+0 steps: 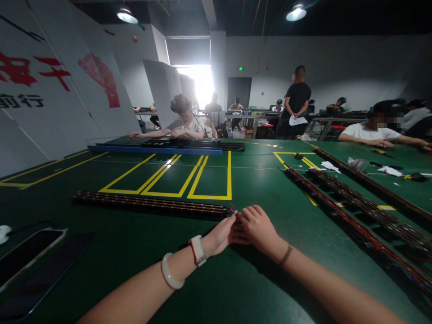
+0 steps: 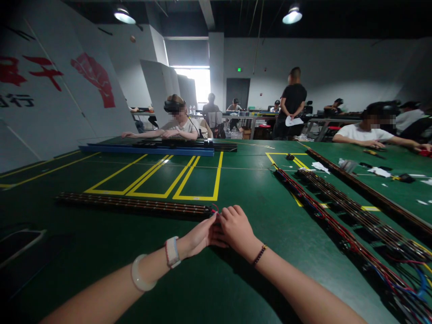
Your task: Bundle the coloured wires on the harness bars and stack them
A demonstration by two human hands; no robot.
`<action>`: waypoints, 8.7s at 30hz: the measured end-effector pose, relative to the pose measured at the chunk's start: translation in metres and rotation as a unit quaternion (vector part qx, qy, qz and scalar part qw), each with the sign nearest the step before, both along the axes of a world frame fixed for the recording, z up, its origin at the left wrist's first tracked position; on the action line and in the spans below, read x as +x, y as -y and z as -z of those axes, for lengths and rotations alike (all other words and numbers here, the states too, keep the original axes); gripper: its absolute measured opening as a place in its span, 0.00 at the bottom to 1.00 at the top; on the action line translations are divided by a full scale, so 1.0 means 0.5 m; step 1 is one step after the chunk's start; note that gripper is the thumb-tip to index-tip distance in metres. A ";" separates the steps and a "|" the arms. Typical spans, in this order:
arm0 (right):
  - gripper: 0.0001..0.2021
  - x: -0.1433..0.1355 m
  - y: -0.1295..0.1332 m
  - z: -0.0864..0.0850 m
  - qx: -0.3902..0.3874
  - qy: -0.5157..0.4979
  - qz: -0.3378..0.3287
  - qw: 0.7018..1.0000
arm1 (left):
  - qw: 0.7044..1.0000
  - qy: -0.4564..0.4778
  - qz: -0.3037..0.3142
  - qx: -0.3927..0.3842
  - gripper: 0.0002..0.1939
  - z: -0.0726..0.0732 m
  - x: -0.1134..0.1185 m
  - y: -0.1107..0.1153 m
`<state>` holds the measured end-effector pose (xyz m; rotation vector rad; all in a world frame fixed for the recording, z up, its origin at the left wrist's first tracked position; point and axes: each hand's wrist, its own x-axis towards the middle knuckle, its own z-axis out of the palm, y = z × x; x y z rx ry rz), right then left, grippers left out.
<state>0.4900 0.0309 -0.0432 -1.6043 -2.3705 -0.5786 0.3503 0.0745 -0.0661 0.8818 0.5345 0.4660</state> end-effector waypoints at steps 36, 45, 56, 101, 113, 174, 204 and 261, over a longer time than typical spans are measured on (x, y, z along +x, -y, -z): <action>0.15 -0.060 0.056 -0.065 -0.182 0.002 0.125 0.975 | 0.998 -0.026 -0.038 0.029 0.16 -0.003 -0.006 0.005; 0.12 -0.036 0.045 -0.077 -0.186 0.009 0.138 0.973 | 0.999 -0.012 -0.042 0.024 0.21 0.002 -0.002 0.006; 0.11 0.074 -0.046 -0.025 -0.082 -0.055 0.145 0.984 | 0.999 -0.023 -0.005 0.033 0.19 -0.001 -0.009 -0.003; 0.27 0.056 -0.032 0.005 -0.121 -0.230 -0.067 0.963 | 0.962 -0.101 0.014 0.251 0.28 -0.041 -0.026 0.014; 0.12 0.044 -0.059 0.053 -0.298 -0.505 -0.009 0.810 | 0.992 -0.033 0.025 0.121 0.26 -0.021 -0.022 0.006; 0.12 0.036 -0.025 -0.053 -0.095 -0.031 0.168 0.981 | 1.000 0.016 -0.015 -0.009 0.18 0.002 -0.008 -0.004; 0.19 0.093 -0.074 0.069 -0.042 -0.193 0.048 0.979 | 0.886 -0.301 0.018 0.353 0.20 -0.023 -0.016 -0.016; 0.08 -0.035 0.019 0.009 0.076 0.073 -0.029 0.994 | 0.990 -0.072 -0.095 0.068 0.20 0.002 -0.003 -0.001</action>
